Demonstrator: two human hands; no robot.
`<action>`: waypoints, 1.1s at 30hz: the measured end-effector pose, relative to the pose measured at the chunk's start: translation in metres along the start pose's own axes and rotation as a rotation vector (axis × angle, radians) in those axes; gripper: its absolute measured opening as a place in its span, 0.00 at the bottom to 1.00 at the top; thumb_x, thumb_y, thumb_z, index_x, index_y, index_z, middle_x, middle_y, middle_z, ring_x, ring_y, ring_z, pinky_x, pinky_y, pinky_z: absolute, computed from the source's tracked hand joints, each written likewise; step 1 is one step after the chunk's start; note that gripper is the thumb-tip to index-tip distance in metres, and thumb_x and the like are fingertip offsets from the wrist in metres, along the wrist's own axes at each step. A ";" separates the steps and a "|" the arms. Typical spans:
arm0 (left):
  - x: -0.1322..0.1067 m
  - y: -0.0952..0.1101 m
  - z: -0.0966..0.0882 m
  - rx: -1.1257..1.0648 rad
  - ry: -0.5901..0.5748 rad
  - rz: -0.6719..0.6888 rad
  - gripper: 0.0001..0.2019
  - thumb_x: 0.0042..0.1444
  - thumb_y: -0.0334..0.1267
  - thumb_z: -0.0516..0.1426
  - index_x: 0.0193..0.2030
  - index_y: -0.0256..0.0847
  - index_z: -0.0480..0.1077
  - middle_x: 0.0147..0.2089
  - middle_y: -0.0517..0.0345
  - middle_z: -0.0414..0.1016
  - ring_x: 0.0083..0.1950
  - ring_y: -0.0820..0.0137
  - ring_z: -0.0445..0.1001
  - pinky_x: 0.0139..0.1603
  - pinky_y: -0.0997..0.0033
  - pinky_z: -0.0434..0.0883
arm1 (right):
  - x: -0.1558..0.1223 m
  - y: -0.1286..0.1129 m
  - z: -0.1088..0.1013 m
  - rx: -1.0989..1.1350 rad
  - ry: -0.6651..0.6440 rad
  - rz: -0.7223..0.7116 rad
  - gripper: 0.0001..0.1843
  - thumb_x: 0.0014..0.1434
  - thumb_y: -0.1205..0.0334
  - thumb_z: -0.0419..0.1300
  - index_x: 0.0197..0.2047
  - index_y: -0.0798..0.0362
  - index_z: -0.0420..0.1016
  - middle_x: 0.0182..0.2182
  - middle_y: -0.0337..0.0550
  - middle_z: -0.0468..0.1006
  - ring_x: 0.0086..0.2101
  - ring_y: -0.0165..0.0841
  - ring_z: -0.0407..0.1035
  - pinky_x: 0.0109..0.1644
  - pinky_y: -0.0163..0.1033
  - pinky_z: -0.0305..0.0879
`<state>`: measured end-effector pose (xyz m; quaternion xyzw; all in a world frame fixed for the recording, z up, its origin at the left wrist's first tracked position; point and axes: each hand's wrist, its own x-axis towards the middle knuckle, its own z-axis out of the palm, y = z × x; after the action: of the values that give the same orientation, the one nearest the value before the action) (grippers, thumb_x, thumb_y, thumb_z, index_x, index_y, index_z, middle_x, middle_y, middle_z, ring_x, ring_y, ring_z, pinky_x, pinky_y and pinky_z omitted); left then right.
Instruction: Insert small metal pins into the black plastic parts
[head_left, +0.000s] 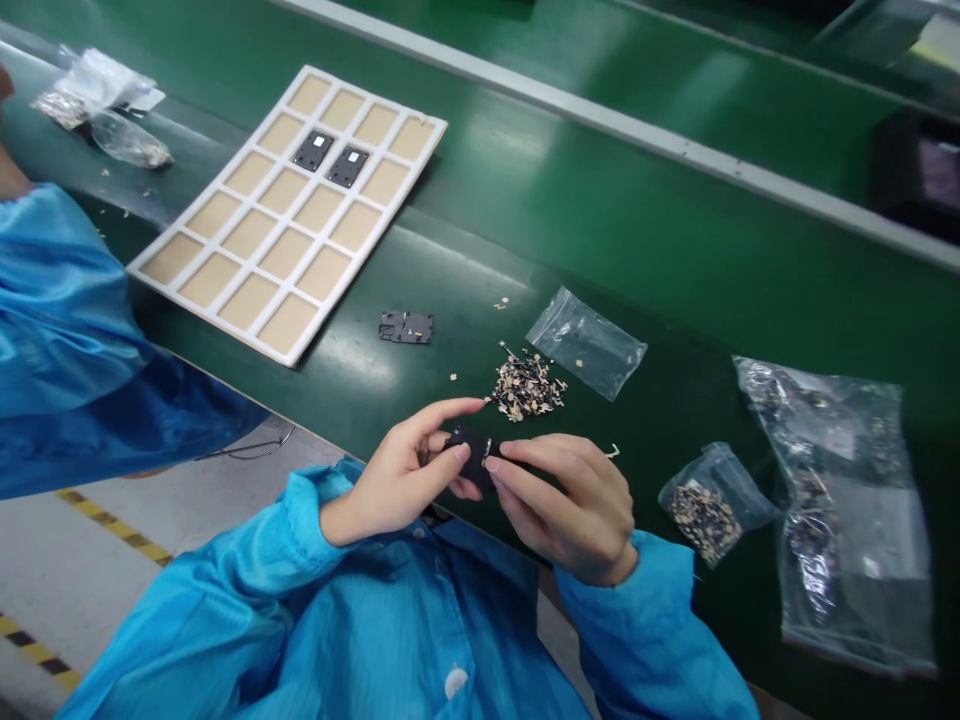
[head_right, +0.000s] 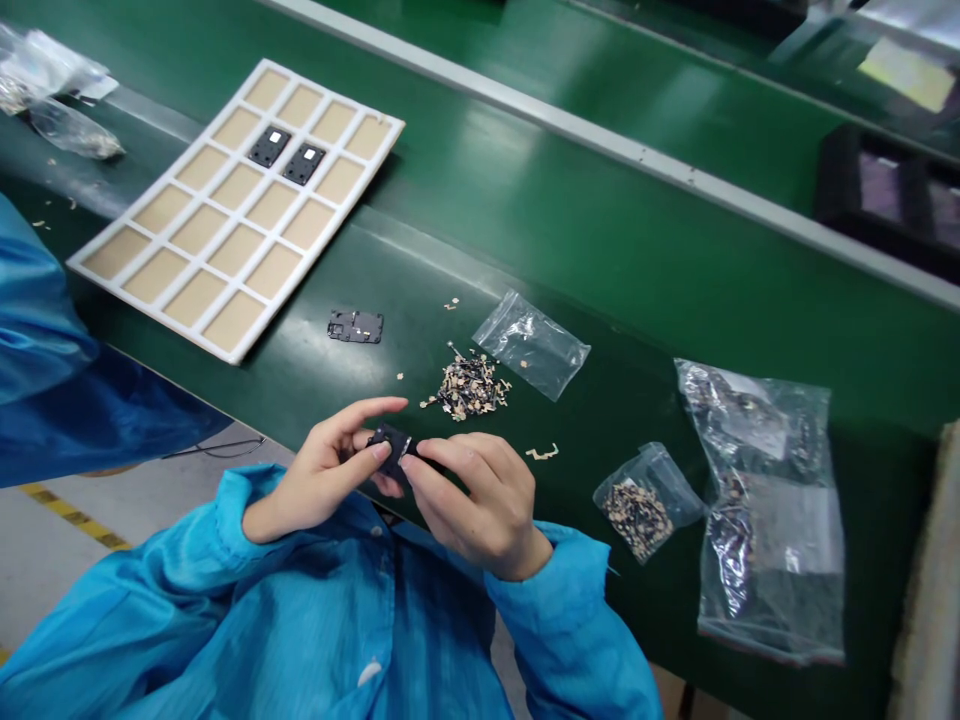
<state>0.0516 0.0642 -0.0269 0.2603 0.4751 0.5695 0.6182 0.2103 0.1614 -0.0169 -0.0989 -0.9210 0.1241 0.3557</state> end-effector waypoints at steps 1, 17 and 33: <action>0.000 0.000 0.000 0.005 -0.004 0.003 0.26 0.59 0.44 0.60 0.61 0.36 0.64 0.27 0.60 0.75 0.29 0.70 0.80 0.32 0.77 0.77 | 0.000 0.000 0.000 0.001 -0.001 -0.002 0.10 0.57 0.75 0.61 0.41 0.55 0.74 0.34 0.48 0.78 0.33 0.36 0.71 0.37 0.41 0.72; 0.002 0.007 0.005 -0.052 0.006 -0.025 0.14 0.52 0.40 0.65 0.41 0.37 0.69 0.29 0.64 0.74 0.30 0.76 0.76 0.36 0.76 0.79 | 0.001 -0.001 -0.003 0.184 -0.019 0.125 0.10 0.59 0.75 0.60 0.42 0.54 0.74 0.42 0.51 0.78 0.39 0.34 0.75 0.39 0.37 0.74; 0.004 0.005 0.005 0.056 0.072 -0.005 0.18 0.52 0.47 0.65 0.42 0.34 0.75 0.34 0.55 0.80 0.32 0.70 0.79 0.34 0.71 0.81 | 0.001 0.000 -0.003 0.489 -0.085 0.490 0.17 0.59 0.66 0.62 0.52 0.53 0.71 0.42 0.49 0.79 0.40 0.37 0.76 0.42 0.40 0.76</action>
<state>0.0532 0.0700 -0.0221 0.2556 0.5137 0.5632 0.5946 0.2117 0.1618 -0.0142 -0.2237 -0.8270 0.4266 0.2900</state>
